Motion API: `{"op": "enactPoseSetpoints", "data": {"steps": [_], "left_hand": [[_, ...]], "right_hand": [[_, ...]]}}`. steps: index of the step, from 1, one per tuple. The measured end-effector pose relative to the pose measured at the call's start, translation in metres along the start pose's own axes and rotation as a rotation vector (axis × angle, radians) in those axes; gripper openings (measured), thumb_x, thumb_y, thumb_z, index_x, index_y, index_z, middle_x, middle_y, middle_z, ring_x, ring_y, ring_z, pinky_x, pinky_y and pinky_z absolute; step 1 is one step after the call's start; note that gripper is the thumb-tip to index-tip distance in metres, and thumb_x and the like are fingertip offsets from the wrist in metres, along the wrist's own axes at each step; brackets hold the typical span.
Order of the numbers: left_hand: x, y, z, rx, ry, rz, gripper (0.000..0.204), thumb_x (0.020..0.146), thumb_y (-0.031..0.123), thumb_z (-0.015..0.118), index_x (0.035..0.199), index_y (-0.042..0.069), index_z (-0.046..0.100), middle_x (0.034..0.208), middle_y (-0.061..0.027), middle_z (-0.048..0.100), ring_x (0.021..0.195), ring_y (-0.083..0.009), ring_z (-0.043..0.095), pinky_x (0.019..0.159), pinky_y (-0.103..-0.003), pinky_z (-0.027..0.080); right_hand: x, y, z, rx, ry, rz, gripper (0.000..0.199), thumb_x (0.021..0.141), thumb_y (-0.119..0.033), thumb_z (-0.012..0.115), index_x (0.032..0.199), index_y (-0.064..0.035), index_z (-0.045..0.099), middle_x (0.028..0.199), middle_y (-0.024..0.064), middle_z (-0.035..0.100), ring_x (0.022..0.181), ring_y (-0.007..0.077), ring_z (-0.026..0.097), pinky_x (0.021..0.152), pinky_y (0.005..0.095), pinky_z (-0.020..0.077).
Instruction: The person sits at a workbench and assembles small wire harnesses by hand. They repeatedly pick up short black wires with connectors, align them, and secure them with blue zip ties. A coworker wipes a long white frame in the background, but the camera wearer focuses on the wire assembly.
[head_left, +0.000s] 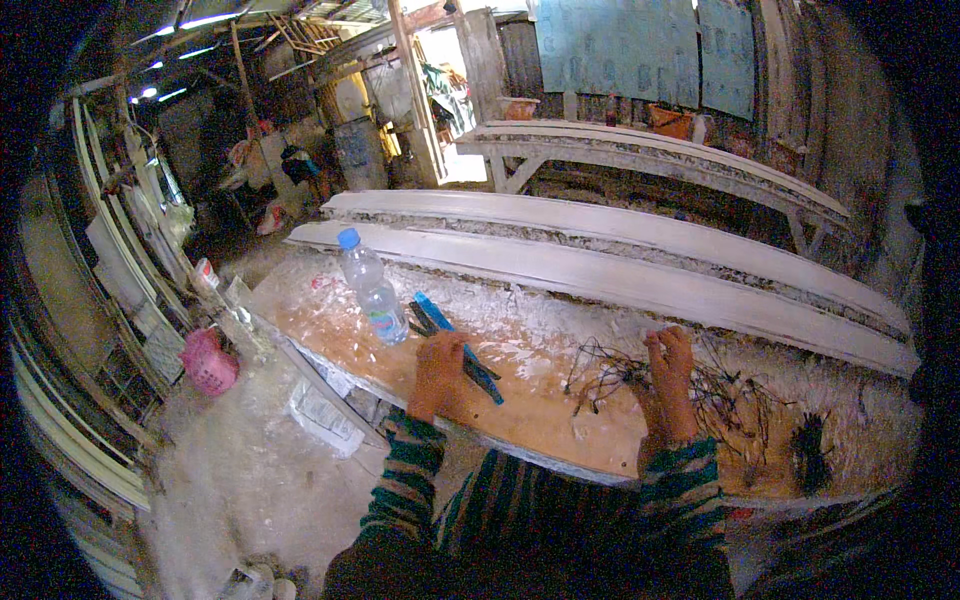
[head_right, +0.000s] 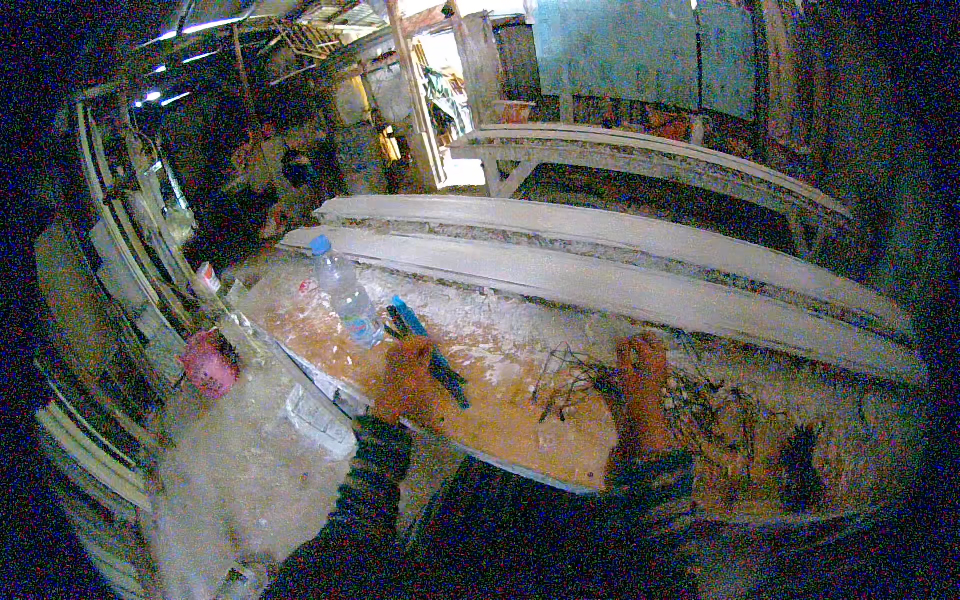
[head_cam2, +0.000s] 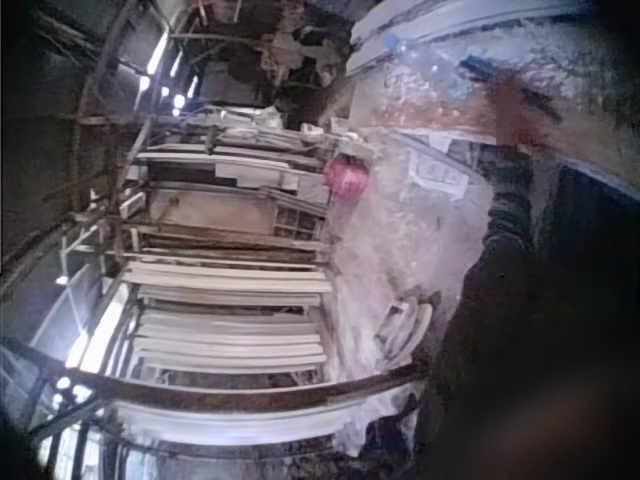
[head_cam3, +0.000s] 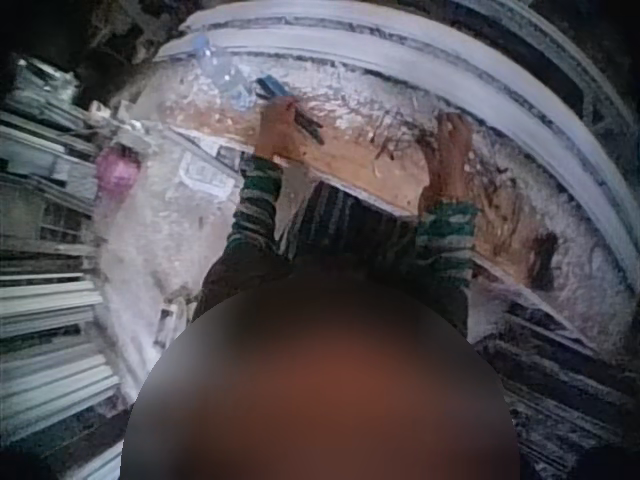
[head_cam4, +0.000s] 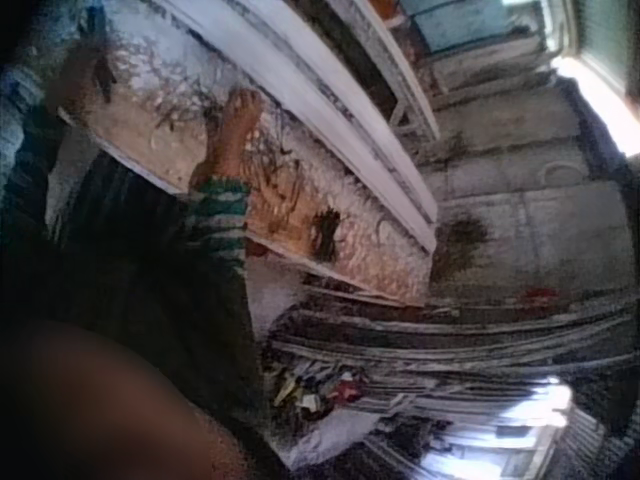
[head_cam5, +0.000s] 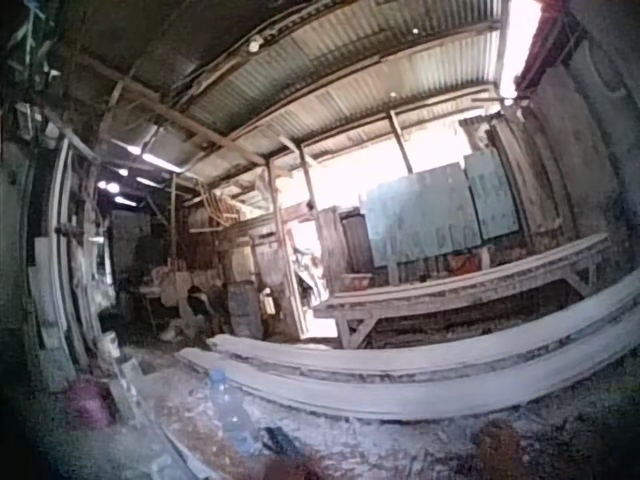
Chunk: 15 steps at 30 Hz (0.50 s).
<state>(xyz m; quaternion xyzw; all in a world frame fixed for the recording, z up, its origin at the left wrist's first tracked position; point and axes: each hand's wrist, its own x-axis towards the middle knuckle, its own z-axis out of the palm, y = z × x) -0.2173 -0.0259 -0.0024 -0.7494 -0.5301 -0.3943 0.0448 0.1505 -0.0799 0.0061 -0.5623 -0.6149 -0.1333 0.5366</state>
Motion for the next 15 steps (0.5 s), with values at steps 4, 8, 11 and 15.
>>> {"op": "enactPoseSetpoints", "data": {"steps": [4,8,11,15], "left_hand": [[0.015,-0.022,0.007,0.077,-0.053,-0.158,0.03,0.07,0.031,0.06,0.092,0.011,0.06,0.083,-0.0121,0.06,0.084,-0.0296,0.056,0.074,-0.043,0.038],[0.027,-0.028,0.022,0.24,-0.169,-0.233,0.042,0.065,0.037,0.064,0.097,0.011,0.058,0.087,-0.0128,0.061,0.086,-0.0302,0.056,0.078,-0.044,0.033],[0.028,-0.039,0.032,0.196,-0.181,-0.281,0.045,0.063,0.035,0.065,0.099,0.01,0.057,0.087,-0.0134,0.061,0.084,-0.0319,0.057,0.078,-0.045,0.034],[0.031,-0.055,0.035,-0.049,-0.086,-0.263,0.047,0.06,0.025,0.07,0.101,0.008,0.054,0.082,-0.0124,0.06,0.077,-0.0292,0.058,0.072,-0.043,0.041]], "right_hand": [[-0.001,0.001,-0.003,-0.027,-0.08,0.089,0.02,0.077,-0.019,0.06,0.066,-0.0026,0.059,0.074,0.0138,0.052,0.074,0.0282,0.05,0.068,0.0363,0.0395],[-0.002,-0.001,-0.004,0.041,-0.078,0.137,0.019,0.077,-0.018,0.059,0.065,-0.0026,0.058,0.075,0.0132,0.053,0.075,0.0278,0.05,0.068,0.0363,0.0394],[-0.004,0.001,-0.002,0.053,-0.041,0.119,0.018,0.077,-0.016,0.059,0.065,-0.0025,0.058,0.074,0.0129,0.053,0.074,0.0277,0.05,0.068,0.0366,0.0392],[-0.004,0.005,-0.001,0.1,-0.197,0.209,0.025,0.065,-0.02,0.064,0.083,-0.0053,0.055,0.084,0.0151,0.052,0.082,0.033,0.048,0.073,0.0413,0.0396]]}}
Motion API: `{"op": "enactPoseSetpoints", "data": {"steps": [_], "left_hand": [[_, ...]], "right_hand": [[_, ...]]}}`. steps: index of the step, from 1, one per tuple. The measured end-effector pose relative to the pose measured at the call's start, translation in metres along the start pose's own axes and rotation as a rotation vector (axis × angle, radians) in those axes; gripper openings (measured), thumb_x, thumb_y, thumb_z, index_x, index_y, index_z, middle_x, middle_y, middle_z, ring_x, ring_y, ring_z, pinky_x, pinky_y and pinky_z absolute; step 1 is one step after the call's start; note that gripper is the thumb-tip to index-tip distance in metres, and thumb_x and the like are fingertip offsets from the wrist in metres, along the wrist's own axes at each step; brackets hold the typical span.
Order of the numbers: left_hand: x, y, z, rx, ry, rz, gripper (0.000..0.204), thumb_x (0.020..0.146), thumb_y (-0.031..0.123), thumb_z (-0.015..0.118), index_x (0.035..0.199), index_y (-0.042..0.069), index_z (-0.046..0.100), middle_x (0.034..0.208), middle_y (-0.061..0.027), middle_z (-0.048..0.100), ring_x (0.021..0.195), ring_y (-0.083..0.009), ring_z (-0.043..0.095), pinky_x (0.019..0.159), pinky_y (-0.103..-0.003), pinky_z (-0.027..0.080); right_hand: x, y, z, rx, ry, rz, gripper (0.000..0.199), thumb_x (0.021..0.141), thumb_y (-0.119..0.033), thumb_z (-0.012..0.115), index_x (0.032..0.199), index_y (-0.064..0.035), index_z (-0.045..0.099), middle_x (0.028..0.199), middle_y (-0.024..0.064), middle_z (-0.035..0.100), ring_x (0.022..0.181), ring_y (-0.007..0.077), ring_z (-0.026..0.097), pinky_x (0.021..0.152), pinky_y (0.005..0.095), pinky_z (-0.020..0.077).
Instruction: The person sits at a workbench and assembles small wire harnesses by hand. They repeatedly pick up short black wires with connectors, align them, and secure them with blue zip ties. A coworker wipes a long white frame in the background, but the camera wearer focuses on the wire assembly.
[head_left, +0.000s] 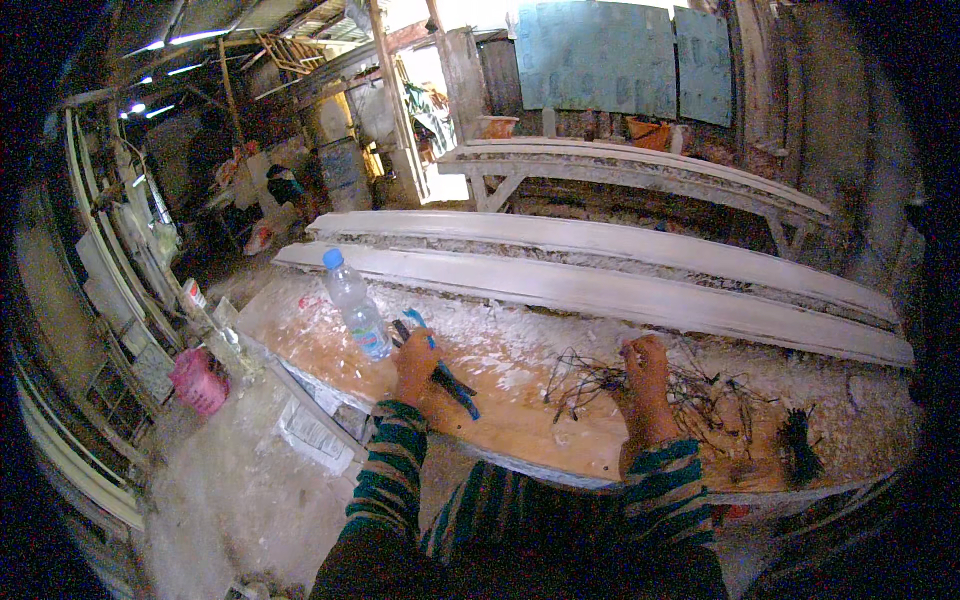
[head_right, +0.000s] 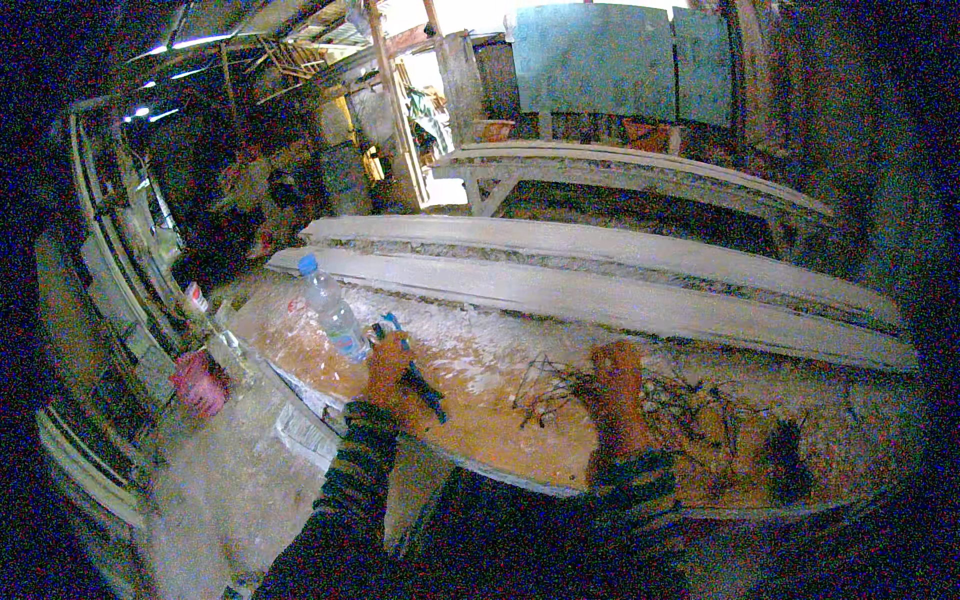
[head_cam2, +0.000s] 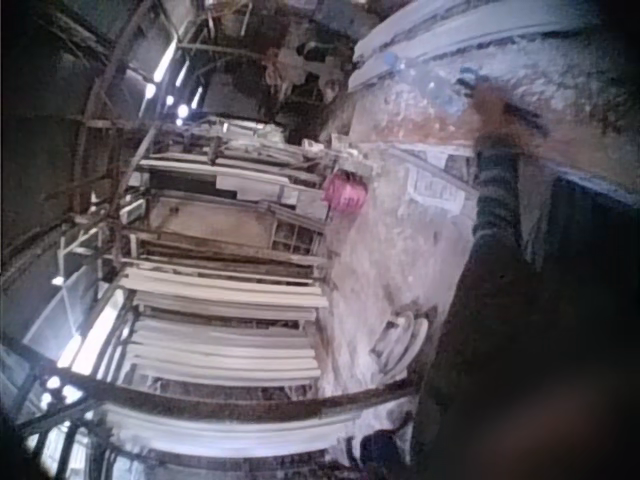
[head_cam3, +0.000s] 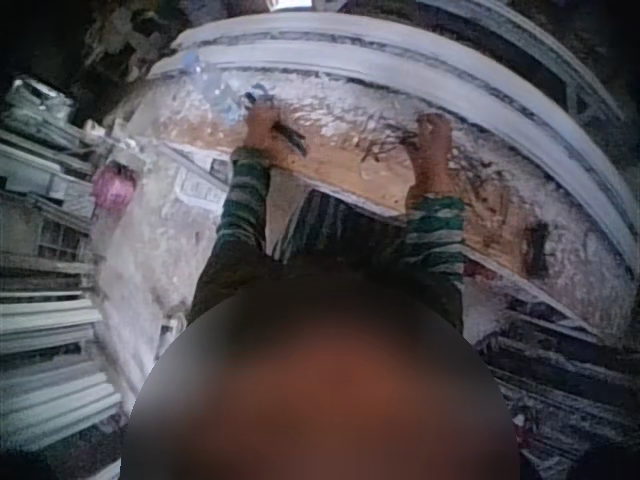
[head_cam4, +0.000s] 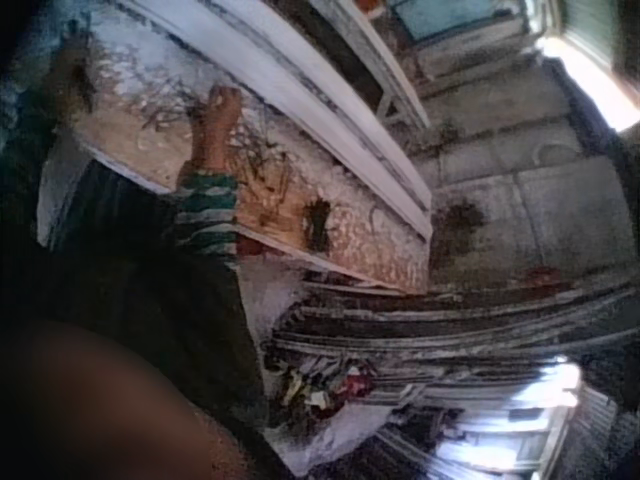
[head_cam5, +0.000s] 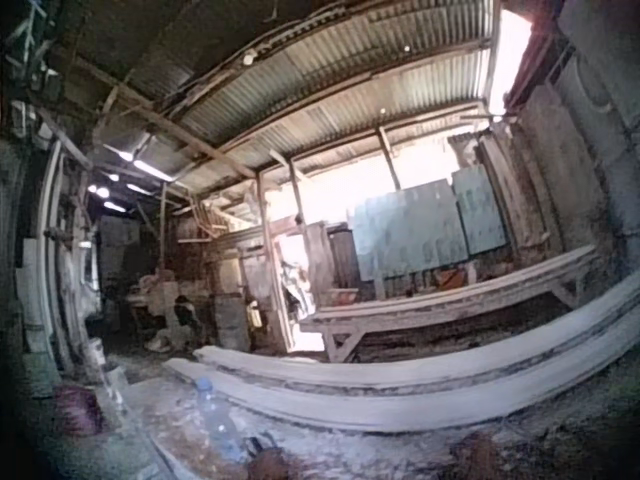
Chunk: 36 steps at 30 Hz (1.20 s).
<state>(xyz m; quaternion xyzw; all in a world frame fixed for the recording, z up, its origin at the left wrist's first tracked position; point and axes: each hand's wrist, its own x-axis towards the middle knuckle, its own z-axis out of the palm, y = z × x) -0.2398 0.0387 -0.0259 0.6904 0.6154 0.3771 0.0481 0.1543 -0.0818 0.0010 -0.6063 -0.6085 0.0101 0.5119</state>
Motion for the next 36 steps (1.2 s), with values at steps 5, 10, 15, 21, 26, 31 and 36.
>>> {"op": "enactPoseSetpoints", "data": {"steps": [5,10,15,21,26,31,36], "left_hand": [[0.004,0.03,-0.026,-0.654,-0.08,-0.211,0.052,0.066,0.004,0.069,0.112,0.005,0.044,0.079,-0.0074,0.06,0.072,-0.0134,0.056,0.064,-0.027,0.046],[-0.006,0.1,-0.045,-0.901,-0.064,-0.018,0.045,0.073,0.003,0.064,0.113,0.003,0.043,0.078,-0.0059,0.06,0.071,-0.0129,0.056,0.065,-0.024,0.045],[-0.016,0.174,-0.017,-1.182,-0.389,0.049,0.036,0.074,0.005,0.064,0.107,0.002,0.049,0.076,-0.0034,0.06,0.07,-0.0099,0.055,0.064,-0.022,0.044],[-0.02,0.245,0.046,-0.954,-0.774,0.186,0.021,0.08,0.015,0.056,0.097,0.002,0.056,0.085,-0.0033,0.059,0.08,-0.0128,0.053,0.073,-0.026,0.043],[-0.027,0.251,0.104,-1.153,-0.674,0.245,0.024,0.082,0.009,0.054,0.104,0.0,0.055,0.087,-0.0032,0.06,0.079,-0.0103,0.054,0.072,-0.024,0.044],[-0.036,0.234,0.108,-1.09,-0.676,0.125,0.025,0.082,0.009,0.054,0.106,-0.001,0.054,0.089,-0.0036,0.06,0.08,-0.0109,0.054,0.072,-0.024,0.044],[-0.036,0.237,0.081,-1.148,-0.628,0.036,0.029,0.082,0.013,0.055,0.107,-0.001,0.053,0.092,-0.0058,0.058,0.083,-0.0134,0.053,0.074,-0.027,0.044]], "right_hand": [[-0.003,-0.004,-0.002,-0.067,0.111,-0.182,0.014,0.074,-0.015,0.058,0.067,-0.0032,0.058,0.074,0.0132,0.053,0.075,0.0297,0.049,0.068,0.0386,0.0393],[-0.003,0.0,0.003,-0.005,0.093,-0.005,0.014,0.067,-0.016,0.062,0.074,-0.0047,0.057,0.082,0.0156,0.053,0.079,0.0347,0.05,0.07,0.0417,0.0409],[0.002,-0.003,0.007,0.133,0.082,0.012,0.02,0.08,-0.021,0.058,0.072,-0.0026,0.058,0.071,0.0076,0.055,0.071,0.0168,0.052,0.064,0.0291,0.0421],[-0.001,-0.037,-0.01,0.895,-0.017,0.367,0.019,0.08,-0.022,0.061,0.085,-0.0033,0.059,0.076,0.0009,0.058,0.072,0.0099,0.051,0.067,0.0245,0.0419],[0.01,-0.036,-0.009,0.748,0.038,0.345,0.019,0.076,-0.018,0.065,0.085,-0.0027,0.059,0.077,0.0011,0.058,0.073,0.0092,0.051,0.068,0.0232,0.0422],[0.005,-0.034,-0.001,0.708,-0.035,0.409,0.018,0.075,-0.015,0.065,0.088,-0.0032,0.059,0.074,0.0007,0.058,0.07,0.0081,0.051,0.064,0.0229,0.0425],[0.003,-0.046,-0.008,0.821,-0.169,0.523,0.023,0.075,-0.012,0.065,0.094,-0.0035,0.057,0.071,0.0001,0.055,0.07,0.0081,0.052,0.063,0.0233,0.0436]]}}
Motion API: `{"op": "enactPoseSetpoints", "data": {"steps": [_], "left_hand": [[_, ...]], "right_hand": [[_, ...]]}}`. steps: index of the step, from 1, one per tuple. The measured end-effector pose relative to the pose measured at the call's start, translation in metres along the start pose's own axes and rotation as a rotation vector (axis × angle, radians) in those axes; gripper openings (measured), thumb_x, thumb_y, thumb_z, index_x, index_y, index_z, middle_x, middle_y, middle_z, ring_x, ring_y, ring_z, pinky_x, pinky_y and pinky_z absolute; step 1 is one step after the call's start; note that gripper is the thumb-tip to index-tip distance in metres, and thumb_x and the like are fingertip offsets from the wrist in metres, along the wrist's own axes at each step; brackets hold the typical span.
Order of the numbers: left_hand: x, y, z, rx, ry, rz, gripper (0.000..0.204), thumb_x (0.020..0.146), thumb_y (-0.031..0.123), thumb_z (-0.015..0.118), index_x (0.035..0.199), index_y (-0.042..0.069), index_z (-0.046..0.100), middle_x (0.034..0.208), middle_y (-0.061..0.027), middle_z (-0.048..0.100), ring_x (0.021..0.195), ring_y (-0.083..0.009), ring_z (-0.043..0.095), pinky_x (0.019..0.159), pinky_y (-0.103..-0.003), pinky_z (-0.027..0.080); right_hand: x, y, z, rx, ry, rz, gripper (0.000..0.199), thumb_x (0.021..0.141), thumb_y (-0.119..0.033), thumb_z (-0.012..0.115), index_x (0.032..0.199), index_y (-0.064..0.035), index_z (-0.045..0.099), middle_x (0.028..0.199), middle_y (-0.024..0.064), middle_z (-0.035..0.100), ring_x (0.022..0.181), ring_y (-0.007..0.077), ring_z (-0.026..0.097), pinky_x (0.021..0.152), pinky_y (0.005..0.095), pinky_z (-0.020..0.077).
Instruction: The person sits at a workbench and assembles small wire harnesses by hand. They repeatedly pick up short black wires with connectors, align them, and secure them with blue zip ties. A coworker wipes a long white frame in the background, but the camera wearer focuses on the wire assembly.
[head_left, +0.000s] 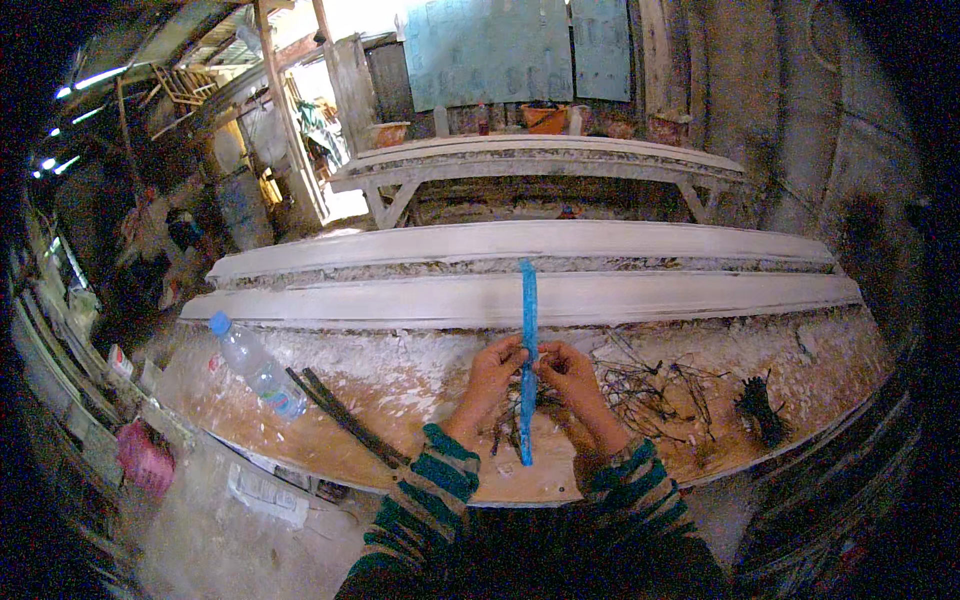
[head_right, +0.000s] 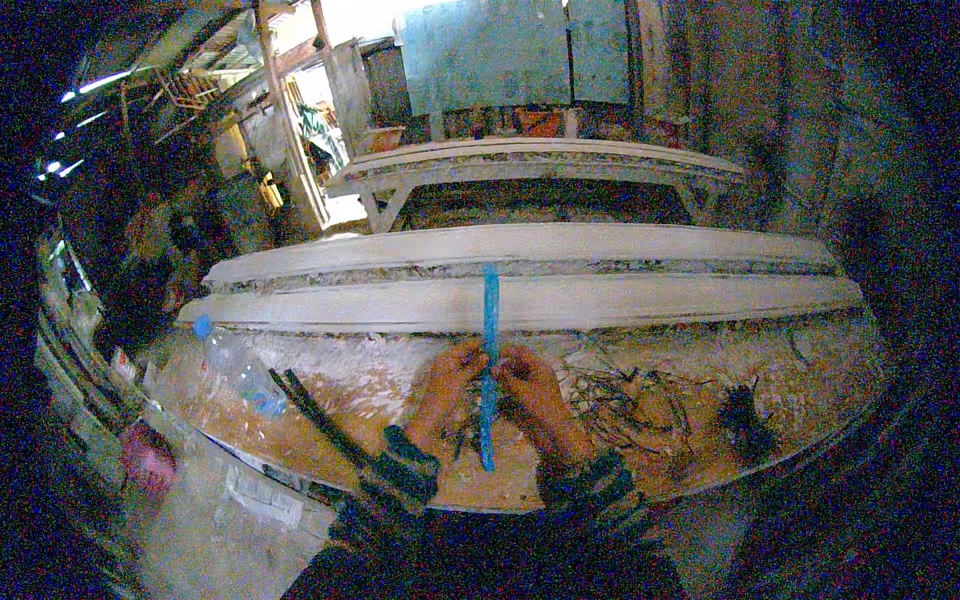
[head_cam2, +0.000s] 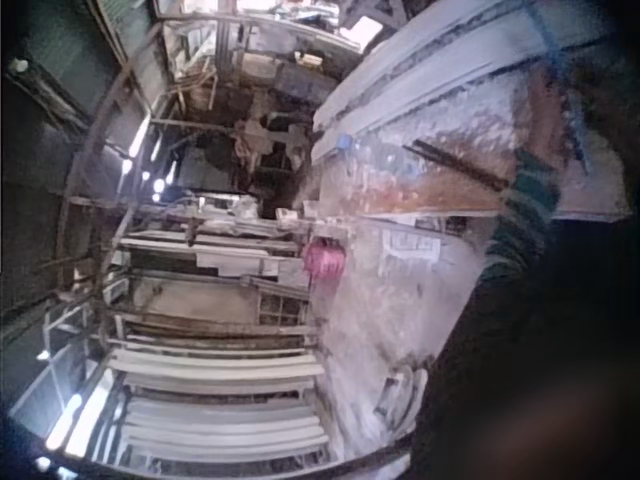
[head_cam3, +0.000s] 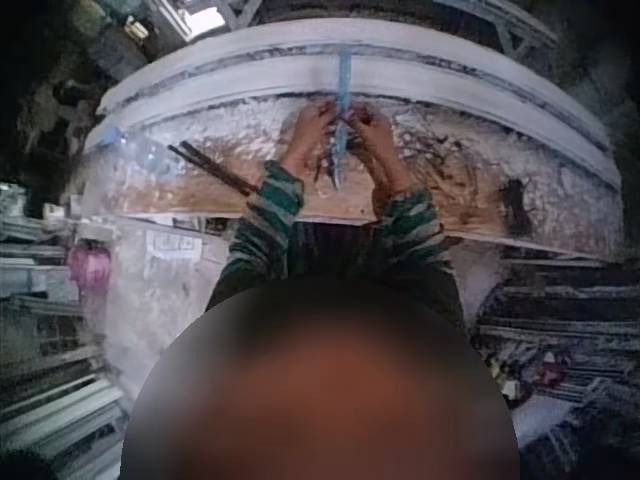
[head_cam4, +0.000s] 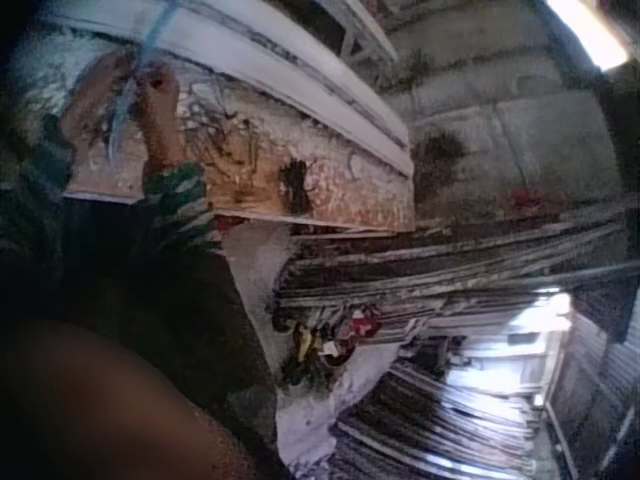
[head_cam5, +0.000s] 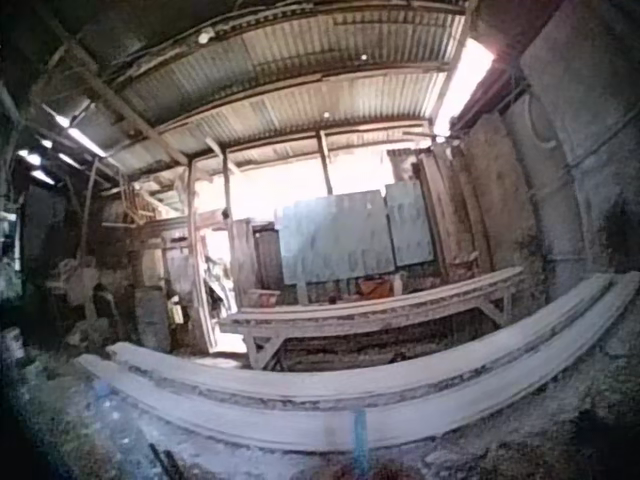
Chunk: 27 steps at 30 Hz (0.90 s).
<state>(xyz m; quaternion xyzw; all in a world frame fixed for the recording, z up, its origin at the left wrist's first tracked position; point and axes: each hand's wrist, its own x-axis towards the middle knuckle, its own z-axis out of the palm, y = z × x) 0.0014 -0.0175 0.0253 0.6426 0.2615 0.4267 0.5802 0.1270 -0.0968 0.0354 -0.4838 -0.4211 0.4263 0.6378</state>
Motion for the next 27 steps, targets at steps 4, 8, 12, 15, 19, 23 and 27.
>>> {"op": "enactPoseSetpoints", "data": {"steps": [4,8,12,15,19,23,27], "left_hand": [[0.002,0.004,0.005,-0.13,-0.032,-0.07,0.029,0.08,0.015,0.06,0.105,0.001,0.055,0.088,-0.0048,0.059,0.079,-0.0117,0.054,0.071,-0.025,0.045],[0.005,-0.002,0.007,-0.184,-0.187,-0.095,0.032,0.078,0.018,0.063,0.104,0.002,0.054,0.09,-0.0052,0.06,0.081,-0.0128,0.055,0.073,-0.026,0.045],[0.005,-0.011,0.009,-0.134,-0.157,0.062,0.031,0.077,0.018,0.063,0.103,0.003,0.053,0.09,-0.0051,0.06,0.081,-0.0129,0.055,0.073,-0.026,0.044],[0.008,-0.016,0.002,-0.131,-0.138,-0.029,0.027,0.078,0.017,0.062,0.1,0.004,0.054,0.09,-0.0043,0.06,0.08,-0.0122,0.056,0.072,-0.025,0.045],[0.01,-0.019,-0.004,-0.27,-0.154,-0.166,0.022,0.078,0.016,0.061,0.096,0.004,0.056,0.088,-0.0031,0.06,0.077,-0.0108,0.056,0.066,-0.024,0.046],[0.01,-0.014,-0.006,-0.084,-0.128,-0.15,0.019,0.078,0.017,0.061,0.091,0.003,0.058,0.082,-0.003,0.061,0.07,-0.0102,0.056,0.06,-0.022,0.046],[0.01,-0.012,-0.006,0.005,-0.106,-0.113,0.019,0.078,0.019,0.062,0.088,0.003,0.059,0.078,-0.0029,0.061,0.065,-0.01,0.056,0.058,-0.022,0.047]], "right_hand": [[0.005,0.001,0.001,-0.076,0.022,-0.103,0.023,0.074,-0.011,0.065,0.094,-0.0042,0.057,0.072,0.0001,0.053,0.068,0.0083,0.05,0.062,0.0231,0.0436],[0.009,0.006,-0.005,-0.328,0.084,-0.224,0.022,0.073,-0.01,0.065,0.092,-0.0041,0.056,0.072,-0.0003,0.053,0.069,0.0084,0.05,0.064,0.0233,0.0433],[0.007,0.008,-0.004,-0.008,0.08,-0.127,0.018,0.072,-0.008,0.063,0.089,-0.0044,0.056,0.072,-0.001,0.053,0.07,0.0081,0.049,0.065,0.0229,0.042],[0.008,0.004,-0.003,-0.089,0.1,-0.117,0.016,0.072,-0.007,0.062,0.087,-0.0047,0.056,0.072,-0.0013,0.053,0.069,0.008,0.049,0.065,0.0223,0.041],[0.008,0.003,-0.008,-0.034,0.065,-0.088,0.016,0.072,-0.007,0.062,0.086,-0.0048,0.056,0.073,-0.0005,0.055,0.068,0.0086,0.049,0.063,0.0226,0.0407],[0.011,0.008,-0.013,-0.1,0.09,-0.106,0.015,0.072,-0.008,0.063,0.085,-0.005,0.056,0.073,0.0005,0.056,0.067,0.0093,0.05,0.061,0.0232,0.0408],[0.02,0.017,-0.016,-0.138,0.096,-0.098,0.016,0.072,-0.009,0.065,0.086,-0.0046,0.057,0.071,0.0002,0.056,0.064,0.0094,0.05,0.06,0.0231,0.0409]]}}
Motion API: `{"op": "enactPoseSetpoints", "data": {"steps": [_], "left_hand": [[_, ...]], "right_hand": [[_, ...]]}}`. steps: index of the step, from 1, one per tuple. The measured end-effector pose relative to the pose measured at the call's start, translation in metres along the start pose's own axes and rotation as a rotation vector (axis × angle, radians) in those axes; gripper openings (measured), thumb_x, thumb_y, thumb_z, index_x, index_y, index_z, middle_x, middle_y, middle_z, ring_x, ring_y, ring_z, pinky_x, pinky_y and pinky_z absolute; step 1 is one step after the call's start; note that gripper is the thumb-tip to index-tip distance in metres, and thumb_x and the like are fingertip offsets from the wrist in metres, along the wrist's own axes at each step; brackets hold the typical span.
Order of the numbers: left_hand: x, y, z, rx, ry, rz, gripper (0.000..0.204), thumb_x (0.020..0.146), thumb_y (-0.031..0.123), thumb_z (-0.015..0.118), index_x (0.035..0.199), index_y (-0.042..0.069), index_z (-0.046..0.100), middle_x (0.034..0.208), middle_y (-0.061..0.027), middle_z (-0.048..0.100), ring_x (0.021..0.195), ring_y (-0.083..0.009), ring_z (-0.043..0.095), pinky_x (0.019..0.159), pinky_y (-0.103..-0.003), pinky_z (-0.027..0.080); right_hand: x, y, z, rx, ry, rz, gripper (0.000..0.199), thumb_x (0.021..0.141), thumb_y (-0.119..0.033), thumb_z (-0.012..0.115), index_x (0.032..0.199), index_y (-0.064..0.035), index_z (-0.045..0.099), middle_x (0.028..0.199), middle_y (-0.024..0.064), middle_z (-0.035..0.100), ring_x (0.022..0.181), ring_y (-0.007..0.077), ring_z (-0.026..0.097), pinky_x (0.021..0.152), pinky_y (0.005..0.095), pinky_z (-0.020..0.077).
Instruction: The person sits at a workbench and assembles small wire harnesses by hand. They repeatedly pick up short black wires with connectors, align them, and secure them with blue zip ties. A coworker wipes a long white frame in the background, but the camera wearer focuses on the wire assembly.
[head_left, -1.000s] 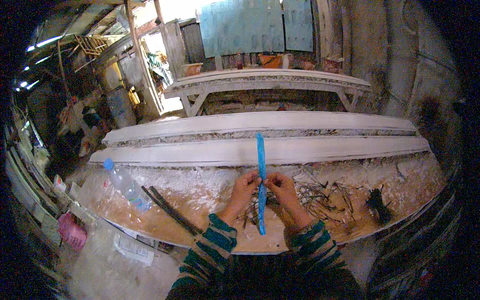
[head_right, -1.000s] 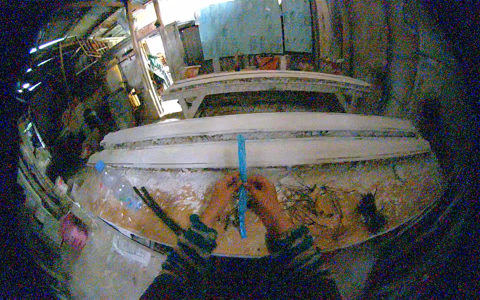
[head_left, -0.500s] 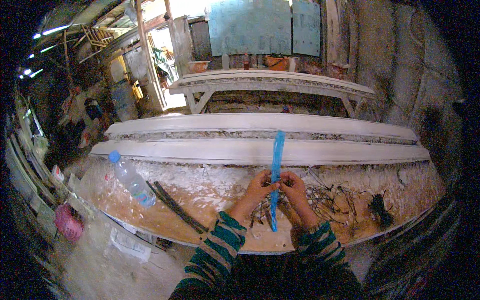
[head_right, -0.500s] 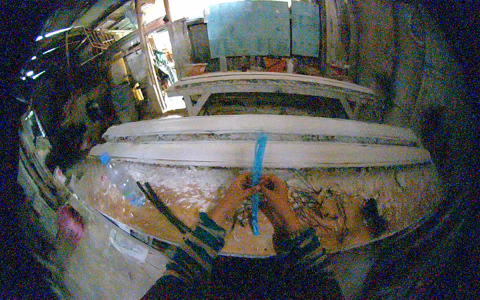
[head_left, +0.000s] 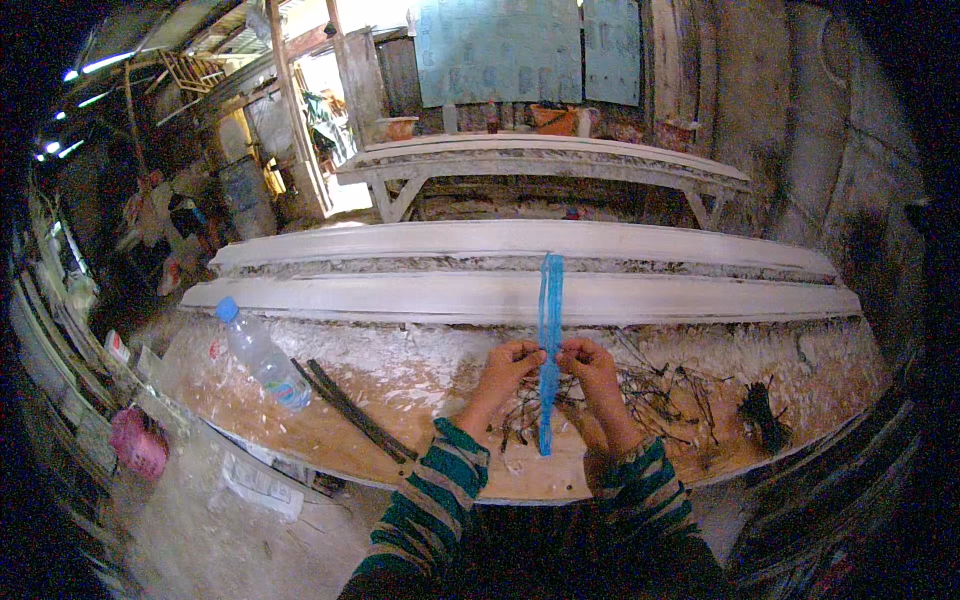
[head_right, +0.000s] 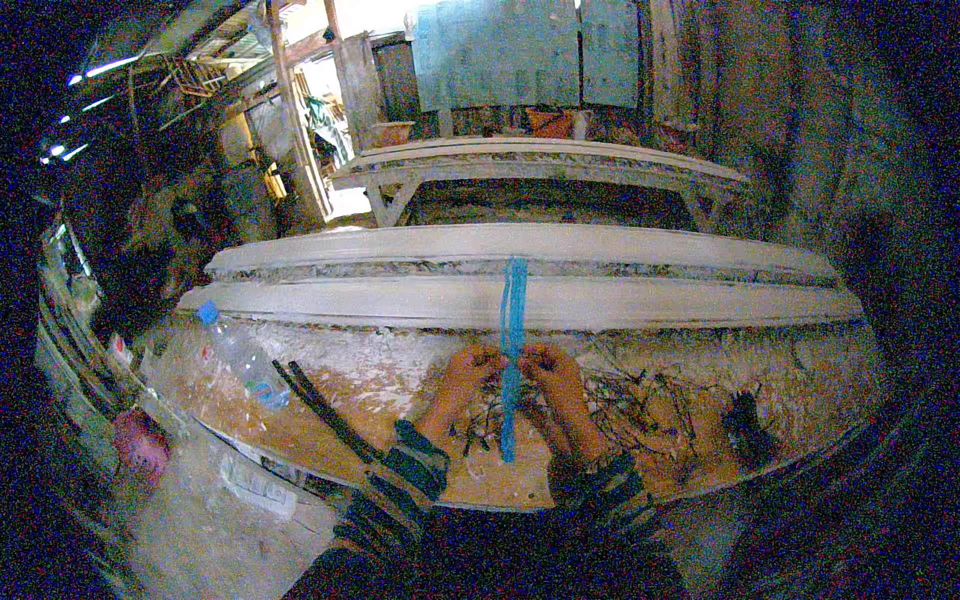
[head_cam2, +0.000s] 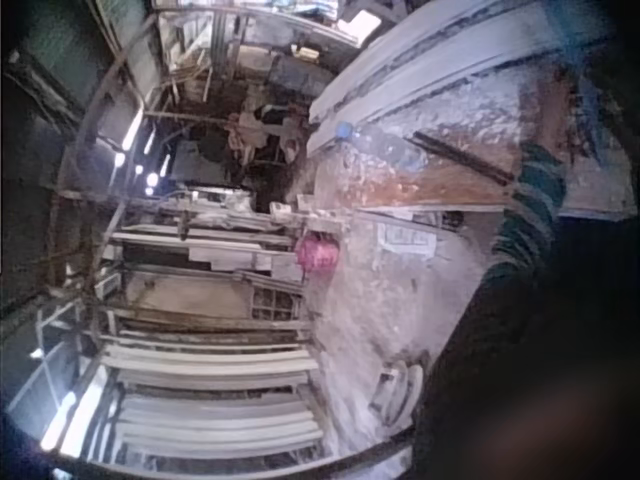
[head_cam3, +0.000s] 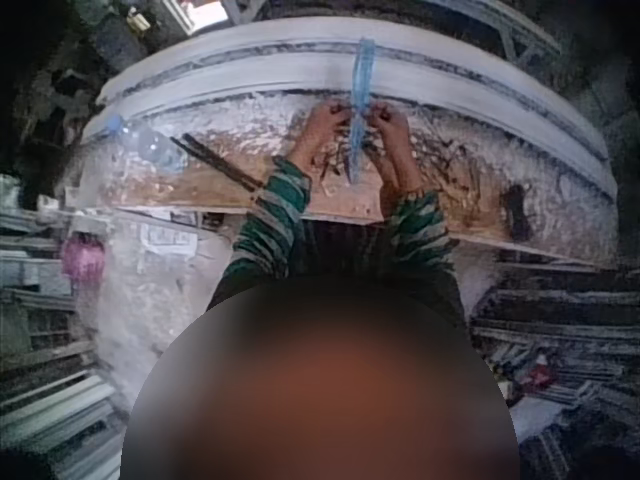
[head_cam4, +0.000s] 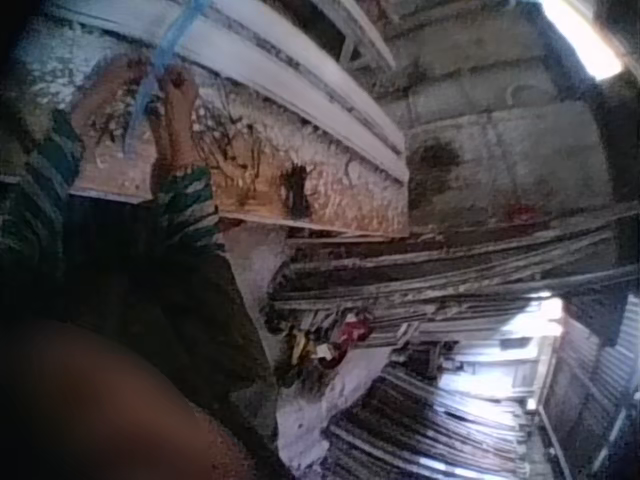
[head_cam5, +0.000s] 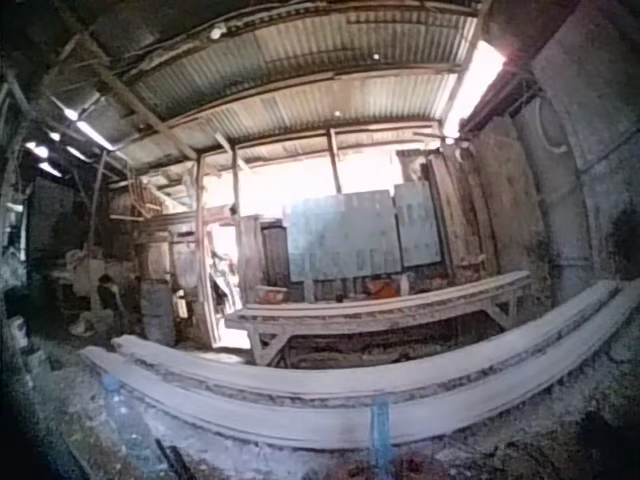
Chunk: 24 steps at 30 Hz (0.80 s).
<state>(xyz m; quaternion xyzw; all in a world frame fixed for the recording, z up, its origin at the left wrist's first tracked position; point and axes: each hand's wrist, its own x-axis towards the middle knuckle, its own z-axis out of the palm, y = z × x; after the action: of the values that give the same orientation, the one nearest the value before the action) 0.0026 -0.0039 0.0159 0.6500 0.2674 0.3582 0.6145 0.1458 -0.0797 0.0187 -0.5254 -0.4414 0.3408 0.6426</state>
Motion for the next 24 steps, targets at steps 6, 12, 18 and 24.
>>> {"op": "enactPoseSetpoints", "data": {"steps": [6,12,18,24], "left_hand": [[0.004,-0.008,0.0,-0.046,0.058,0.03,0.022,0.078,0.021,0.062,0.087,0.002,0.059,0.076,-0.0041,0.061,0.063,-0.0095,0.055,0.055,-0.022,0.046],[0.003,-0.008,0.002,-0.185,0.043,0.026,0.019,0.078,0.02,0.063,0.083,0.002,0.058,0.069,-0.0014,0.058,0.058,-0.0088,0.052,0.052,-0.021,0.044],[0.002,-0.007,0.002,-0.19,-0.007,0.036,0.013,0.078,0.016,0.063,0.078,0.005,0.056,0.065,0.0006,0.054,0.055,-0.0079,0.049,0.048,-0.021,0.04],[-0.001,-0.001,0.005,-0.145,-0.093,0.026,0.011,0.079,0.014,0.061,0.075,0.005,0.054,0.064,0.0011,0.053,0.055,-0.0071,0.047,0.05,-0.021,0.039]], "right_hand": [[0.003,0.008,-0.004,0.037,-0.198,0.036,0.015,0.072,-0.008,0.065,0.085,-0.004,0.058,0.073,0.0004,0.058,0.065,0.0085,0.052,0.059,0.0224,0.0421],[0.005,0.015,-0.005,-0.074,-0.115,0.026,0.011,0.073,-0.007,0.064,0.082,-0.0044,0.058,0.073,-0.0003,0.058,0.067,0.0072,0.052,0.062,0.021,0.0415],[0.008,0.021,-0.007,-0.037,-0.115,-0.026,0.009,0.076,-0.01,0.063,0.082,-0.006,0.058,0.073,-0.0013,0.058,0.065,0.0061,0.051,0.06,0.0204,0.0405],[0.005,0.015,-0.005,-0.007,-0.097,-0.004,0.009,0.078,-0.015,0.061,0.082,-0.007,0.058,0.073,-0.0025,0.059,0.064,0.0056,0.051,0.058,0.0199,0.0391]]}}
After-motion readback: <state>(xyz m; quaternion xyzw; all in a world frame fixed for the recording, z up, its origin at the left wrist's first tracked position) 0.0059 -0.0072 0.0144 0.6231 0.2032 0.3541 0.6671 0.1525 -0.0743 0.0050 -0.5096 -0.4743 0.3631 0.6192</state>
